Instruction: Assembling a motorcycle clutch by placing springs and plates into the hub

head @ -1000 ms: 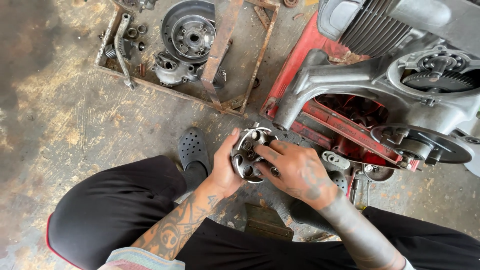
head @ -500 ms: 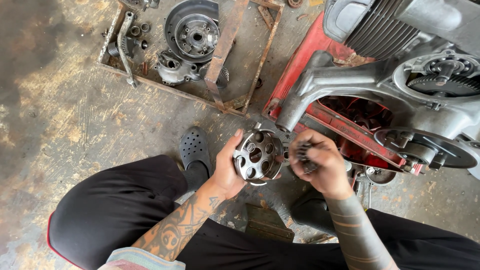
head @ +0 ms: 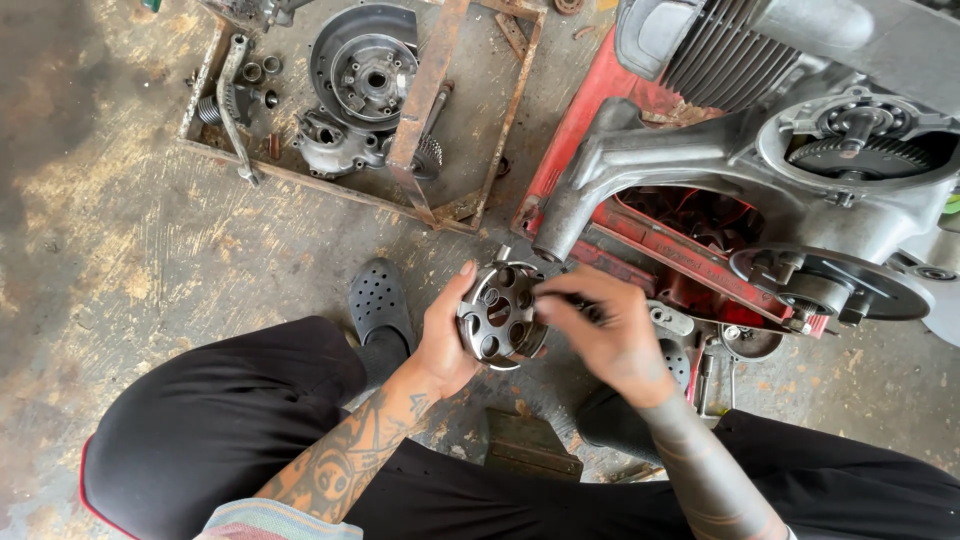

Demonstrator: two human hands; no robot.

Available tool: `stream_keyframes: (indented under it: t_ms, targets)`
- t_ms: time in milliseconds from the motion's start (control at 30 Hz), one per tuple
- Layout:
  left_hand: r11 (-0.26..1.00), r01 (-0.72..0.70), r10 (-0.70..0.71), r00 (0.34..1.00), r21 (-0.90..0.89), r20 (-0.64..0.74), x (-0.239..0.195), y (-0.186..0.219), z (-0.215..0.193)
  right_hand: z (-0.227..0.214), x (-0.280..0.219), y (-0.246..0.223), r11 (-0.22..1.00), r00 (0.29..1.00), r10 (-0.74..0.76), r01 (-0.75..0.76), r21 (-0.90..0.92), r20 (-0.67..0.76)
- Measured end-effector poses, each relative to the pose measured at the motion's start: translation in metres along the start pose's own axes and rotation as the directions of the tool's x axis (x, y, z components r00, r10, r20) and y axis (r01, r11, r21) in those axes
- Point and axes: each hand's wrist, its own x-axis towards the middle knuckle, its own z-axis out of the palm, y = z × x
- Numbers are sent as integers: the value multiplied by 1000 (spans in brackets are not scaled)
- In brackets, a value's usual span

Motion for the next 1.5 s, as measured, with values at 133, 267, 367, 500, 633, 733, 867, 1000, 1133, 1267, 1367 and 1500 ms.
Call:
stream_keyframes:
  t_ms: [133, 267, 367, 500, 633, 733, 867, 1000, 1133, 1267, 1367, 1500]
  targets:
    - [998, -30, 29, 1000, 53, 9, 23, -16, -38, 25, 1, -7, 688, 941, -227, 338, -642, 252]
    - [992, -46, 41, 998, 121, 48, 19, -14, -32, 34, 0, 18, 504, 924, -300, 366, -782, 238]
    - [994, -61, 63, 998, 89, -25, 10, -18, -27, 40, 2, 8, 647, 951, -260, 302, -700, 171]
    - [998, -56, 56, 998, 10, -15, 3, -8, -10, 17, 3, 7, 925, 997, 11, 19, -379, 76]
    - [995, -88, 89, 996, -38, 30, -14, 26, 24, -38, 5, 37, 953, 985, 169, -158, 260, -21]
    - [980, -134, 144, 988, -148, 60, -18, 38, 22, -83, -7, 78, 940, 946, 315, -300, 161, -81]
    - [961, -218, 226, 974, -169, 30, -25, 47, 21, -96, -34, 152, 671, 671, 740, -741, -25, -42]
    - [943, -242, 232, 970, -230, -69, -28, 42, 17, -107, -78, 300, 514, 511, 858, -855, 72, -60]
    - [963, -171, 215, 954, -210, 209, -34, 46, 5, -111, -96, 402, 501, 481, 852, -864, 54, -208]
    - [967, -168, 197, 969, -190, 151, -34, 49, 1, -99, -72, 387, 589, 653, 734, -749, -303, -186]
    - [965, -185, 223, 951, -187, 213, -31, 49, 2, -96, -71, 385, 620, 688, 695, -721, -309, -210]
    - [969, -179, 208, 963, -171, 171, -28, 47, 1, -102, -77, 398, 656, 714, 673, -697, -290, -193]
